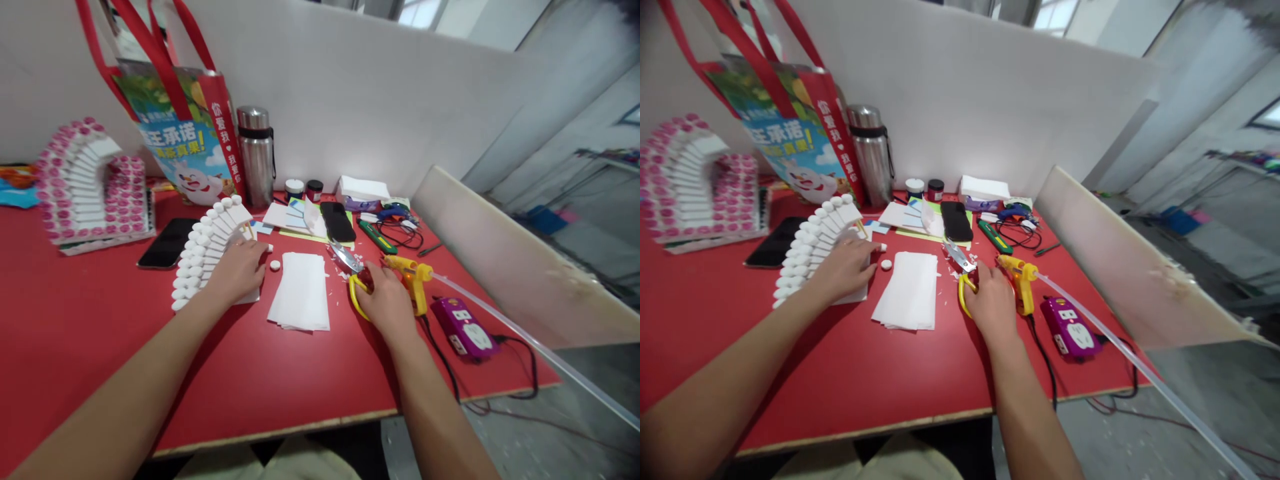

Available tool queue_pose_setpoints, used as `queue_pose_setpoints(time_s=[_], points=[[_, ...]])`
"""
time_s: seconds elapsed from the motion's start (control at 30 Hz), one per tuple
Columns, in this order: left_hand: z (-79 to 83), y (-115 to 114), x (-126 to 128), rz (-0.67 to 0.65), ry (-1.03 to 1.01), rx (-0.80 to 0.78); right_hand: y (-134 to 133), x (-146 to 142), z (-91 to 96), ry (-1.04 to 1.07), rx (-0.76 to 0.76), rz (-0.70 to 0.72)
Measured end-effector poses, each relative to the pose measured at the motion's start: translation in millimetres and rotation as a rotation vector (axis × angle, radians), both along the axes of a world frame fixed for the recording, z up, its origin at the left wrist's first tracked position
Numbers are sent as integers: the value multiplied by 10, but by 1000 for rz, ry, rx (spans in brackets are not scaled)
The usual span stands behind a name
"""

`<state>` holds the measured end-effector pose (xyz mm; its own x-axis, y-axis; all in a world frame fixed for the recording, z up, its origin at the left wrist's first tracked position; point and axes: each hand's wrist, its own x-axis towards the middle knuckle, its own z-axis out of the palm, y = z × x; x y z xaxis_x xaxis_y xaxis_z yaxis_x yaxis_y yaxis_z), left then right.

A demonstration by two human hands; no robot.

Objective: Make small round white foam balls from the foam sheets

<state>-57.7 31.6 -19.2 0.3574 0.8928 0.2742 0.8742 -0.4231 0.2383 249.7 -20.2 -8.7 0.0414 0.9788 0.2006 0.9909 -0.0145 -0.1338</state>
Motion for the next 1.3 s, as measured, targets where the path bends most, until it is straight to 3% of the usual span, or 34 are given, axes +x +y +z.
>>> queue_pose_setpoints(time_s=[0.17, 0.33, 0.4, 0.5, 0.63, 0.73, 0.87, 1.0, 1.17, 1.23, 1.3], points=[[-24, -37, -2, 15, 51, 54, -36, -108, 83, -176, -46, 61], [25, -49, -10, 61, 99, 60, -54, -315, 472, -310, -207, 145], [98, -31, 25, 79, 124, 34, -89, -497, 667, -282, -198, 247], [239, -7, 116, 116, 86, 51, -153, -854, 823, -185, -269, 524], [317, -54, 197, 85, -163, 125, -107, -1185, 678, -169, -443, 633], [261, -141, 183, 89, -339, 185, 12, -1189, 498, -51, -488, 703], [189, -225, 145, 25, -417, 198, 127, -1032, 368, 197, -467, 688], [153, -245, 183, 23, -591, 125, 253, -799, 354, 710, -472, 622], [121, -254, 301, 7, -1060, -171, 505, -404, 456, 1285, 170, 155], [131, -262, 344, -6, -1248, -319, 572, -314, 485, 1567, 117, 87], [153, -273, 379, -30, -1408, -453, 593, -320, 483, 1819, -84, 126]])
